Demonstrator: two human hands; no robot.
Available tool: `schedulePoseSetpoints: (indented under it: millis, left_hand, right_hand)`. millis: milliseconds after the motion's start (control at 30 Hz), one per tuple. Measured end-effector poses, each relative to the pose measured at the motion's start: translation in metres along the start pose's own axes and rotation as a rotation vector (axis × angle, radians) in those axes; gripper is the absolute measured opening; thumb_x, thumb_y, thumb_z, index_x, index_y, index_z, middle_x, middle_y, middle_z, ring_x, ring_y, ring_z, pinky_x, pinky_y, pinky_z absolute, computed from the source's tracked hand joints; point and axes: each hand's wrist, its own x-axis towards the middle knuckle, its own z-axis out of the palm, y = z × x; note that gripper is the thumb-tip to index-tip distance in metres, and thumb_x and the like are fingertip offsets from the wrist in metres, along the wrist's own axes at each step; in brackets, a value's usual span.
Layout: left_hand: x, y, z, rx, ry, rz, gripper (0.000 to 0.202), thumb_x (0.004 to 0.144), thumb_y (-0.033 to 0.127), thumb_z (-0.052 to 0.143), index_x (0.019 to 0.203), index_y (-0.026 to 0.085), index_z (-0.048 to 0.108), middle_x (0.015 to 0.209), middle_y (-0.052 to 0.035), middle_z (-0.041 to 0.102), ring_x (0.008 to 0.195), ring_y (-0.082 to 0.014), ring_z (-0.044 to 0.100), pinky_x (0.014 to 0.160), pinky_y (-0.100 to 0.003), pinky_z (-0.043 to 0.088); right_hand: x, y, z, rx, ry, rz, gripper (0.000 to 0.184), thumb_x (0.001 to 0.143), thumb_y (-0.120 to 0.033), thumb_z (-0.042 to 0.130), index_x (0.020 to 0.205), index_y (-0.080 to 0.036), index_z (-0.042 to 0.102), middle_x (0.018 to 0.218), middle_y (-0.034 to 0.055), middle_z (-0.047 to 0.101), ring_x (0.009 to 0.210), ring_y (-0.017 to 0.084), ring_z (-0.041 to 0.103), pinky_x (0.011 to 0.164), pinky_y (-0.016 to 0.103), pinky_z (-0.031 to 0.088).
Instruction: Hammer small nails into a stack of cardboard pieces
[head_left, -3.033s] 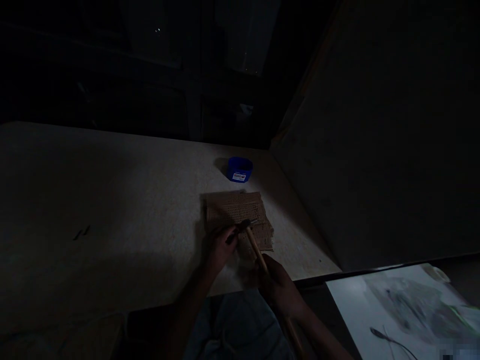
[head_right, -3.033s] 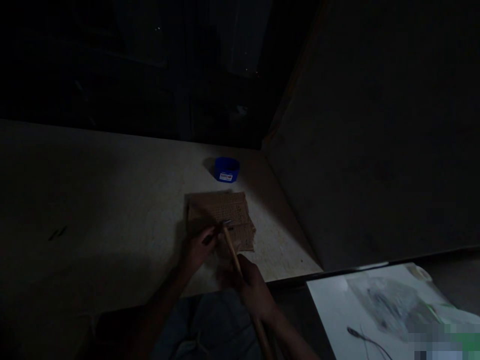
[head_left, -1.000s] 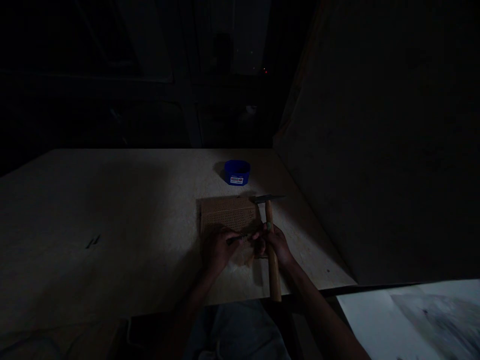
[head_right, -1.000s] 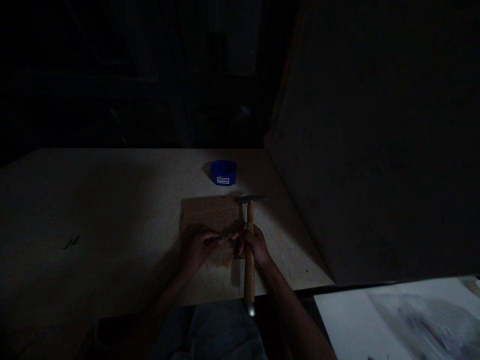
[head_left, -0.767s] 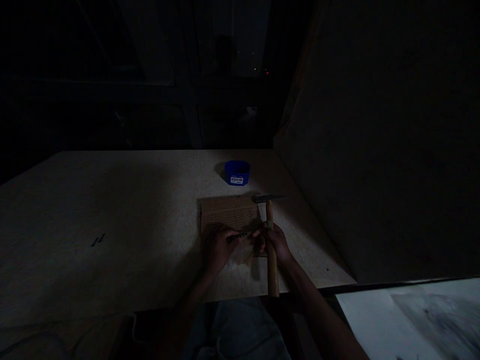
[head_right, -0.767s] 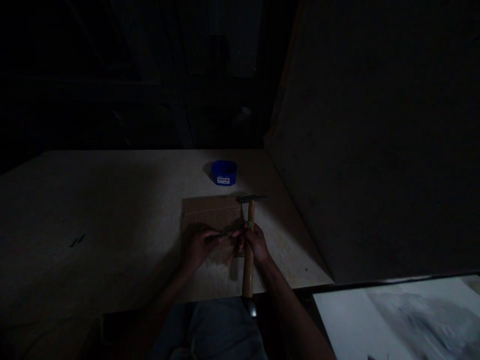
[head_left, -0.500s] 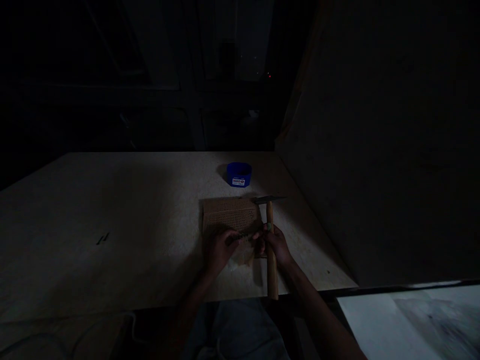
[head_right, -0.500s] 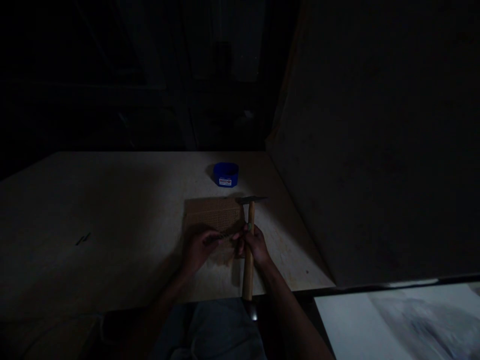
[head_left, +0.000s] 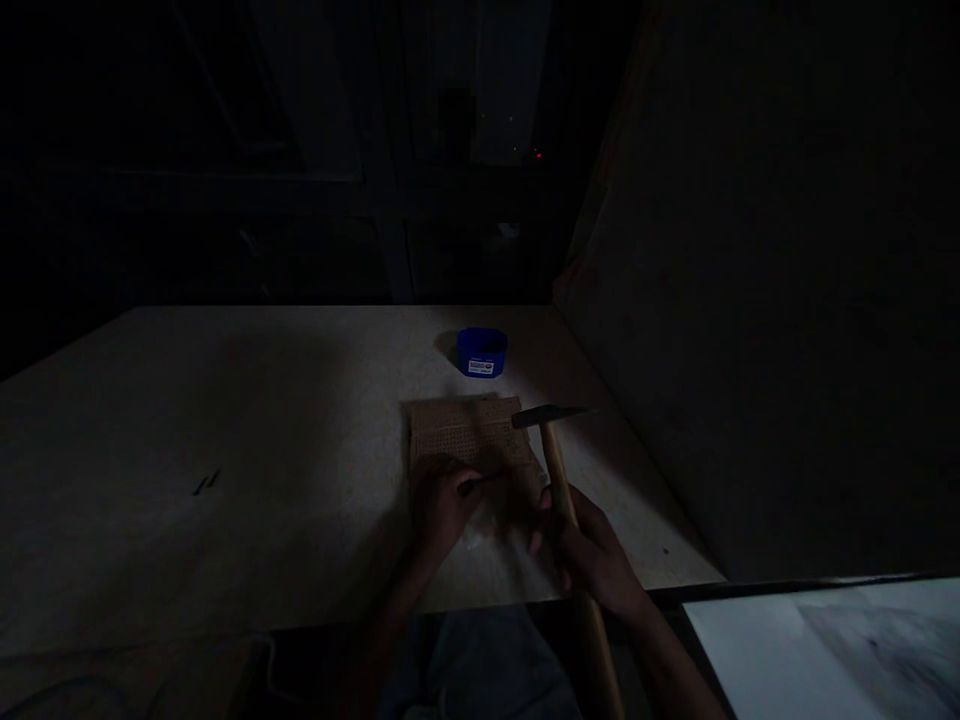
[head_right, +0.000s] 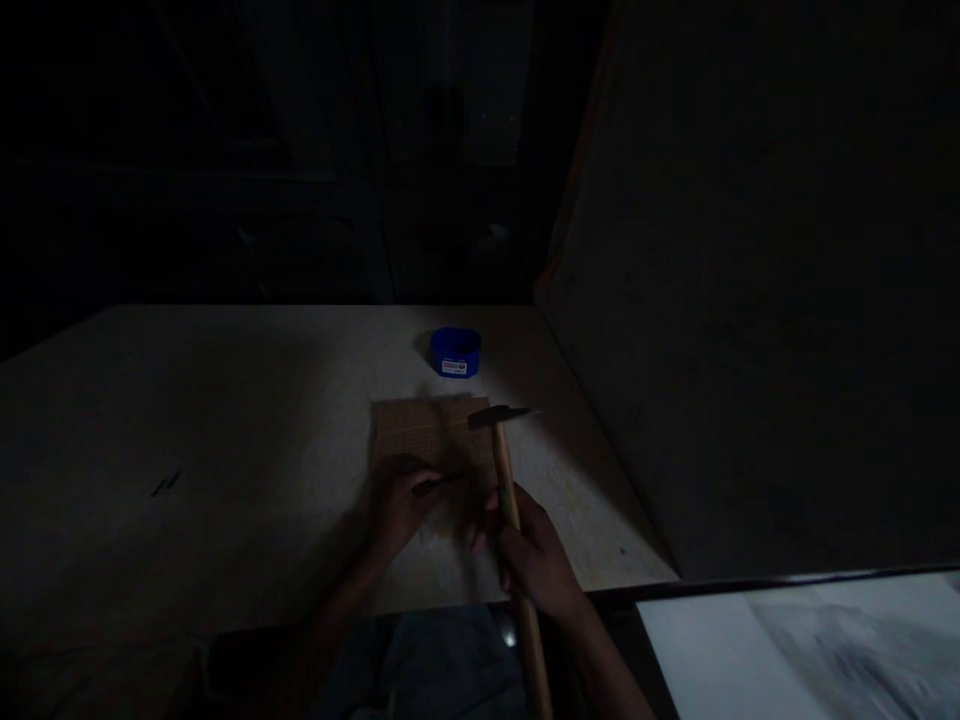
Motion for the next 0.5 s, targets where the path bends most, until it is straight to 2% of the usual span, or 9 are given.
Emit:
schedulePoseSetpoints:
  millis: [67,167,333,400,500]
  left_hand:
    - [0.001,0.002,-0.001,0.012,-0.007,-0.013,0.014,0.082,0.017,0.066,0.090,0.023,0.076,0.092,-0.0038,0.074,0.089,-0.0188,0.066,0.084,-0.034,0.051]
    - [0.001,0.005,-0.003,0.003,-0.015,-0.015,0.019,0.082,0.013,0.065,0.092,0.024,0.076,0.095,-0.0038,0.074,0.092,-0.0190,0.066,0.086,-0.035,0.051]
    - [0.001,0.004,-0.003,0.016,-0.005,-0.014,0.012,0.082,0.019,0.068,0.087,0.025,0.077,0.090,-0.0037,0.074,0.090,-0.0194,0.065,0.084,-0.034,0.050]
    - [0.001,0.003,-0.002,0.018,0.013,-0.008,0.010,0.082,0.021,0.069,0.086,0.025,0.077,0.089,-0.0040,0.073,0.090,-0.0197,0.064,0.084,-0.034,0.050]
    - [0.002,0.001,0.000,0.004,0.028,-0.002,0.011,0.083,0.022,0.069,0.086,0.026,0.078,0.090,-0.0042,0.074,0.093,-0.0202,0.064,0.085,-0.034,0.050]
  right_hand:
    - [-0.017,-0.007,-0.001,-0.117,-0.052,-0.087,0.026,0.090,-0.043,0.054,0.103,-0.021,0.057,0.073,0.0018,0.071,0.040,0.012,0.053,0.037,0.022,0.041]
    - [-0.028,-0.003,0.002,-0.236,-0.080,-0.195,0.025,0.091,-0.039,0.053,0.105,-0.021,0.063,0.071,0.0025,0.070,0.052,0.016,0.061,0.046,0.024,0.047]
    - [-0.026,0.016,0.011,-0.309,-0.137,0.039,0.025,0.089,-0.031,0.050,0.106,-0.019,0.065,0.062,-0.0010,0.065,0.036,0.011,0.047,0.035,0.021,0.034]
    - [-0.025,0.017,0.012,-0.312,-0.117,0.056,0.025,0.087,-0.028,0.051,0.106,-0.019,0.065,0.060,-0.0021,0.063,0.037,0.011,0.047,0.036,0.021,0.035]
    - [-0.025,0.015,0.010,-0.281,-0.092,0.003,0.028,0.085,-0.026,0.051,0.109,-0.020,0.065,0.060,-0.0031,0.062,0.039,0.011,0.046,0.039,0.021,0.036]
